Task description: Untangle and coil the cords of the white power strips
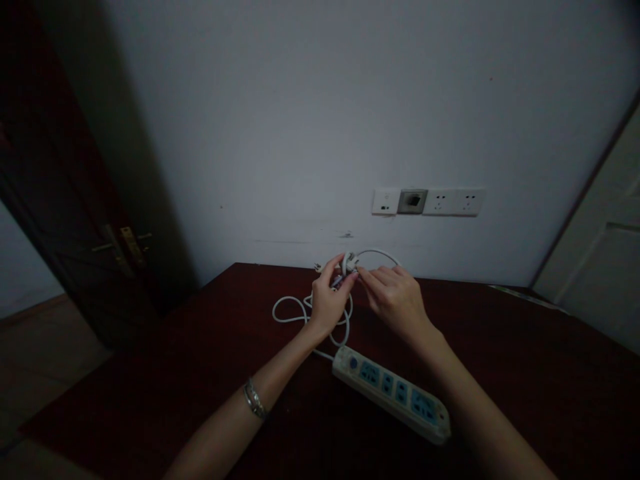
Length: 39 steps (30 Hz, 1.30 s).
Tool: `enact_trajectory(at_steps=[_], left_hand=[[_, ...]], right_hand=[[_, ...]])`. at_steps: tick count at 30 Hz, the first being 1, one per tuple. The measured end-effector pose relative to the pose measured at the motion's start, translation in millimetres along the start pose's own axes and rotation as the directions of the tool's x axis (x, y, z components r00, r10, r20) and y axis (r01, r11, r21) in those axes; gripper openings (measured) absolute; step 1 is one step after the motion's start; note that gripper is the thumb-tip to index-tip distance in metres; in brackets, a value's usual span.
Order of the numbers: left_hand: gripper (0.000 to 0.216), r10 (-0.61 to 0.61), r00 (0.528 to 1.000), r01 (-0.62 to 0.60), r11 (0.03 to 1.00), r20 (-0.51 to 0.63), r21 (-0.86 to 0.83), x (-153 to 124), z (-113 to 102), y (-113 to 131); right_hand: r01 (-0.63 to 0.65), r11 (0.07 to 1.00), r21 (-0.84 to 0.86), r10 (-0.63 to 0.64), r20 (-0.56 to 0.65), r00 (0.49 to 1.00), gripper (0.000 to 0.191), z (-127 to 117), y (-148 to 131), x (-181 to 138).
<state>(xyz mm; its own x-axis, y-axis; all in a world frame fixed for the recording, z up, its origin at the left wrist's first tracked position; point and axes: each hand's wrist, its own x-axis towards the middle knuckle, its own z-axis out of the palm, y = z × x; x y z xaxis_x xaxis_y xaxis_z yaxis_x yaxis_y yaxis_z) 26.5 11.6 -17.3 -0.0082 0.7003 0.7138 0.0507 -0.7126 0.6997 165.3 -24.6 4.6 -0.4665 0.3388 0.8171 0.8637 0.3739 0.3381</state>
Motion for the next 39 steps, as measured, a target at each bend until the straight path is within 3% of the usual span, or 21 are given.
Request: enact_trajectory(at_steps=[5, 18, 24, 28, 31, 33, 36, 39], left_hand=[[0.035, -0.019, 1.0, 0.019, 0.997, -0.004, -0.078, 1.1, -0.4, -0.1], [0.027, 0.179, 0.984, -0.179, 0.978, 0.011, 0.104, -1.3, -3.6, -1.8], [0.033, 0.301, 0.954, -0.296, 0.941, 0.0, 0.165, -5.3, 0.2, -5.5], [0.033, 0.349, 0.937, -0.35, 0.925, 0.034, 0.146, -10.3, 2.7, -1.6], [0.028, 0.29, 0.956, -0.292, 0.953, 0.034, 0.076, -12.3, 4.4, 2.1], [0.022, 0.171, 0.984, -0.172, 0.985, -0.045, -0.02, -11.6, 6.1, 4.0], [0.022, -0.067, 0.989, 0.031, 0.966, -0.135, -0.255, -8.0, 8.7, 6.3], [0.025, -0.177, 0.977, 0.123, 0.92, -0.115, -0.372, -3.4, 8.9, 8.9]], right_hand=[[0.025, 0.999, 0.035, -0.024, -0.029, 0.999, 0.022, 1.7, 2.6, -2.3], [-0.082, 0.994, 0.074, 0.094, -0.168, 0.981, 0.02, 11.8, -18.0, -4.0], [-0.223, 0.929, 0.296, 0.288, -0.197, 0.937, 0.021, 24.1, -21.0, -8.6], [-0.386, 0.745, 0.544, 0.521, -0.113, 0.846, 0.021, 30.6, -18.7, -8.4], [-0.464, 0.607, 0.646, 0.62, -0.018, 0.785, 0.021, 30.6, -17.3, -6.7], [-0.491, 0.559, 0.668, 0.641, 0.027, 0.767, 0.021, 28.2, -17.2, -5.8], [-0.503, 0.514, 0.695, 0.642, 0.078, 0.763, 0.02, 22.1, -18.7, -4.9], [-0.494, 0.469, 0.732, 0.626, 0.119, 0.77, 0.022, 17.1, -21.2, -4.0]])
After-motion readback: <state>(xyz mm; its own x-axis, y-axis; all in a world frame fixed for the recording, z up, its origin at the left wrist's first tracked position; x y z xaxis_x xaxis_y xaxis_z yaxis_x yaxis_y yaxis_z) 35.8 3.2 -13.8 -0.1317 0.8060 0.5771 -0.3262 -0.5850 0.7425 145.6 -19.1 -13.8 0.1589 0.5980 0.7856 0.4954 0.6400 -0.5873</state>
